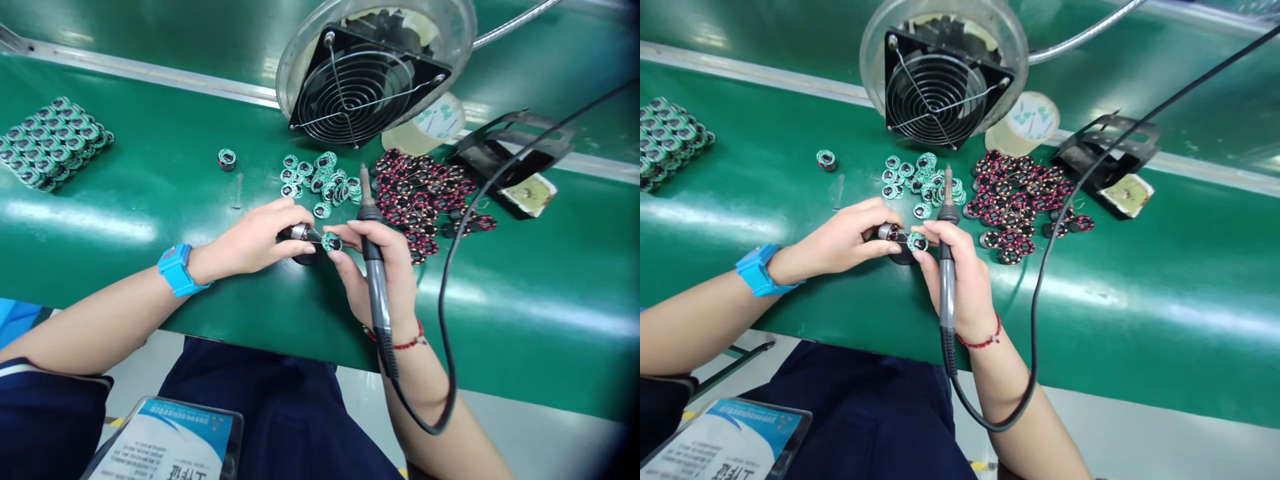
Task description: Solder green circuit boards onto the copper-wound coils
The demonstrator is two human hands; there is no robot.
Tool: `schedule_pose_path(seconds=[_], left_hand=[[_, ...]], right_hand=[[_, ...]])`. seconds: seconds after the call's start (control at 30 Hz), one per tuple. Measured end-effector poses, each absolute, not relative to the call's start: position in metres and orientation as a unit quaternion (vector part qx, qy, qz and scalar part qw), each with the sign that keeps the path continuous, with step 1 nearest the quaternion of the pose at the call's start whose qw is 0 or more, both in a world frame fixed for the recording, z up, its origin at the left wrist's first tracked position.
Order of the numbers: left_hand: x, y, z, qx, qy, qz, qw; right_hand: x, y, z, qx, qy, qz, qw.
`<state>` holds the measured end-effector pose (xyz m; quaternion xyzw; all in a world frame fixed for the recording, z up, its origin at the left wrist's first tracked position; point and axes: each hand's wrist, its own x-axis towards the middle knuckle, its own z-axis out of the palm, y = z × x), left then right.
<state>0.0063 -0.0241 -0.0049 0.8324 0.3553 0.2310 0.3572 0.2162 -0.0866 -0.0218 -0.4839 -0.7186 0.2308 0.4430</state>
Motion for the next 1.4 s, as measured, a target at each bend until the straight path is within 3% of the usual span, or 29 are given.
schedule_pose_path(seconds=[0.23,0.33,0.47,0.73,0.9,1.0,1.1,1.27,1.4], left_hand=[[0.017,-0.032,0.005,0.443,0.348,0.251,0.787],[0.019,-0.036,0.007,0.328,0.350,0.258,0.839],[0.023,-0.042,0.006,0.321,0.352,0.271,0.837],[0.026,-0.052,0.006,0.410,0.380,0.284,0.779],[0.022,-0.045,0.002,0.490,0.395,0.253,0.735],[0.004,-0.026,0.001,0.591,0.478,0.269,0.592],[-0.026,0.000,0.007,0.696,0.558,0.196,0.407],[-0.063,0.024,0.022,0.675,0.667,0.130,0.287],[-0.065,0.024,0.019,0.659,0.712,0.177,0.161]], right_hand=[[0.214,-0.086,-0.015,-0.445,-0.760,0.126,0.456],[0.214,-0.086,-0.016,-0.426,-0.782,0.120,0.440],[0.209,-0.087,-0.019,-0.427,-0.778,0.122,0.445],[0.198,-0.087,-0.015,-0.476,-0.806,-0.003,0.351],[0.197,-0.087,-0.016,-0.478,-0.812,0.003,0.336],[0.202,-0.087,-0.018,-0.447,-0.803,0.024,0.394],[0.208,-0.086,-0.018,-0.437,-0.784,0.038,0.439],[0.220,-0.083,-0.019,-0.454,-0.745,0.041,0.486],[0.237,-0.082,-0.014,-0.514,-0.687,0.013,0.513]])
